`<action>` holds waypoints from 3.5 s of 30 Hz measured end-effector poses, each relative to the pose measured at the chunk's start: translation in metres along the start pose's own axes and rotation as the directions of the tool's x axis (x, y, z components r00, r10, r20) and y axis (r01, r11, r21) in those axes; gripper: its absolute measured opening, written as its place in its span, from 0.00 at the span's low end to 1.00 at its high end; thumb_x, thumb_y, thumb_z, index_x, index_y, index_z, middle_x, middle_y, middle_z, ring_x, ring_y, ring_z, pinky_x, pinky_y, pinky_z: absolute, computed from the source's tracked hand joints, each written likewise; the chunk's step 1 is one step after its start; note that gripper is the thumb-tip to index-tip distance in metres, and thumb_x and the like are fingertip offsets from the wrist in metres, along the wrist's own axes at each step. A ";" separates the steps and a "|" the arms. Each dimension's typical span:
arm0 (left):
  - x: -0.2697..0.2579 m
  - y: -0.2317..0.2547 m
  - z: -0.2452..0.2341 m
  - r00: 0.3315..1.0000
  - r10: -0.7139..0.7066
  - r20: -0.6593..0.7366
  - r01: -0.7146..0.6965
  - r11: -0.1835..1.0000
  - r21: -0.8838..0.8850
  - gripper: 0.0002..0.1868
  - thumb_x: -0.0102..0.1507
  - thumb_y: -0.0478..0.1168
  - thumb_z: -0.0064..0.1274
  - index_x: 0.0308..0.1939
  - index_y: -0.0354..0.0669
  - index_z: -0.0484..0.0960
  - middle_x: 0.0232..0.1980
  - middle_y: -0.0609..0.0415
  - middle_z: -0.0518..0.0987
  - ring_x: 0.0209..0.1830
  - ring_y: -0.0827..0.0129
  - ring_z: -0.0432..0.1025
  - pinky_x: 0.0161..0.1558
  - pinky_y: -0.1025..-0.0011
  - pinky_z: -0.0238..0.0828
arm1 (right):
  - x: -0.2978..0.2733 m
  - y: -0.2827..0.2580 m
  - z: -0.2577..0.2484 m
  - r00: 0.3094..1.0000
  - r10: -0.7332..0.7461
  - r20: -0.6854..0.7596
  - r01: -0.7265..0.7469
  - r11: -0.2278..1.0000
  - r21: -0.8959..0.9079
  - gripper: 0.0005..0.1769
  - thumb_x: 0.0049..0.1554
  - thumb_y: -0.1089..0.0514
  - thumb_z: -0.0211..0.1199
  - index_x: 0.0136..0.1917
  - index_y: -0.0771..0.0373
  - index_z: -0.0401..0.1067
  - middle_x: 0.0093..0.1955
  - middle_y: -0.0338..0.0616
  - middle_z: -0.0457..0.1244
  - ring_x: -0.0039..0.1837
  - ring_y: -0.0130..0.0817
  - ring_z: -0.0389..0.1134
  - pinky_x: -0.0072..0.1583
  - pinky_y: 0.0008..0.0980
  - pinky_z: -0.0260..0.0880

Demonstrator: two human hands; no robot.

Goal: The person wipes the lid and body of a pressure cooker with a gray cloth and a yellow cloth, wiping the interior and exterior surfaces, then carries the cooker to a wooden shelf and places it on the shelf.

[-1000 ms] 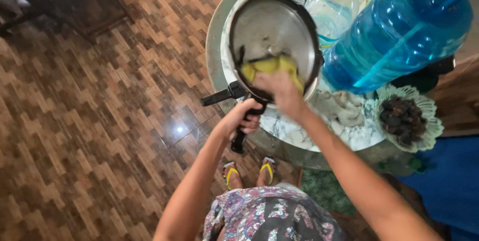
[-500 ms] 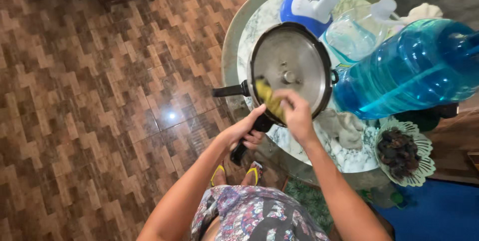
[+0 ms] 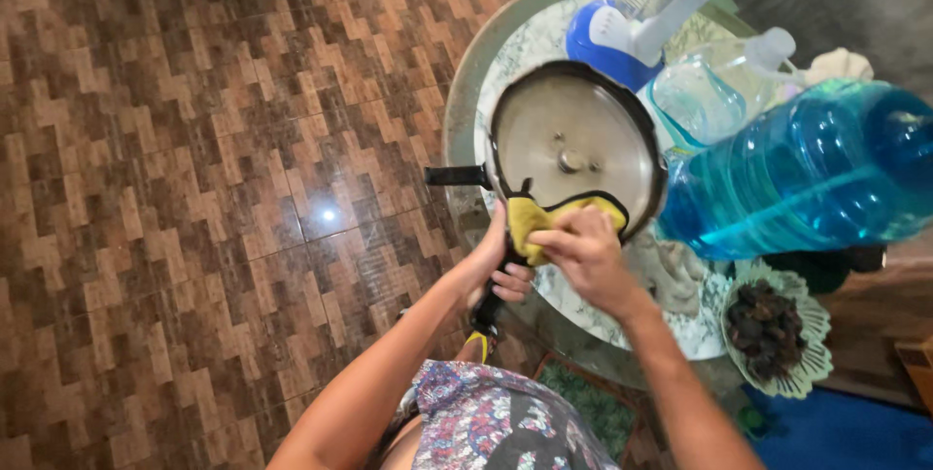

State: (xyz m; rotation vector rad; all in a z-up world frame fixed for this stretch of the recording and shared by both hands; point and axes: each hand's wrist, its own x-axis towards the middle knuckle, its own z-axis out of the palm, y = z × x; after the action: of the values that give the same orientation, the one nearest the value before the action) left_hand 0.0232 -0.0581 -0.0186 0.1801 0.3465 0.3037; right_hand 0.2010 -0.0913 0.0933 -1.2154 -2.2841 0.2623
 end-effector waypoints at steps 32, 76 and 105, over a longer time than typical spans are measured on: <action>-0.005 0.020 0.018 0.998 0.012 0.066 -0.018 0.995 0.099 0.40 0.61 0.84 0.31 0.22 0.53 0.57 0.16 0.67 0.55 0.10 0.83 0.49 0.12 0.82 0.44 | 0.101 0.072 0.062 0.972 0.152 -0.177 -0.144 0.988 0.062 0.24 0.65 0.59 0.59 0.71 0.72 0.63 0.56 0.64 0.55 0.60 0.59 0.59 0.64 0.50 0.59; -0.009 0.030 0.011 0.996 -0.037 -0.087 0.052 0.982 0.180 0.44 0.60 0.85 0.26 0.22 0.48 0.63 0.16 0.66 0.55 0.08 0.80 0.48 0.13 0.78 0.44 | 0.037 0.083 0.046 0.972 -0.044 -0.231 0.046 0.999 0.004 0.19 0.61 0.58 0.60 0.63 0.69 0.68 0.63 0.66 0.62 0.68 0.61 0.62 0.67 0.48 0.62; -0.027 0.039 0.012 0.989 -0.038 -0.140 0.080 0.949 0.305 0.44 0.61 0.84 0.24 0.16 0.50 0.55 0.13 0.67 0.51 0.08 0.79 0.46 0.13 0.77 0.43 | -0.008 0.107 -0.003 0.856 0.488 0.170 -0.474 0.613 0.632 0.11 0.59 0.63 0.61 0.54 0.61 0.77 0.52 0.42 0.70 0.53 0.34 0.70 0.57 0.33 0.72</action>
State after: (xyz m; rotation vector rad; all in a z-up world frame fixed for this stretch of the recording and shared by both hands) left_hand -0.0067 -0.0318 0.0089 0.4591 0.5308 0.2002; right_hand 0.2826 -0.0364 0.0495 -1.3758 -1.5400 1.1495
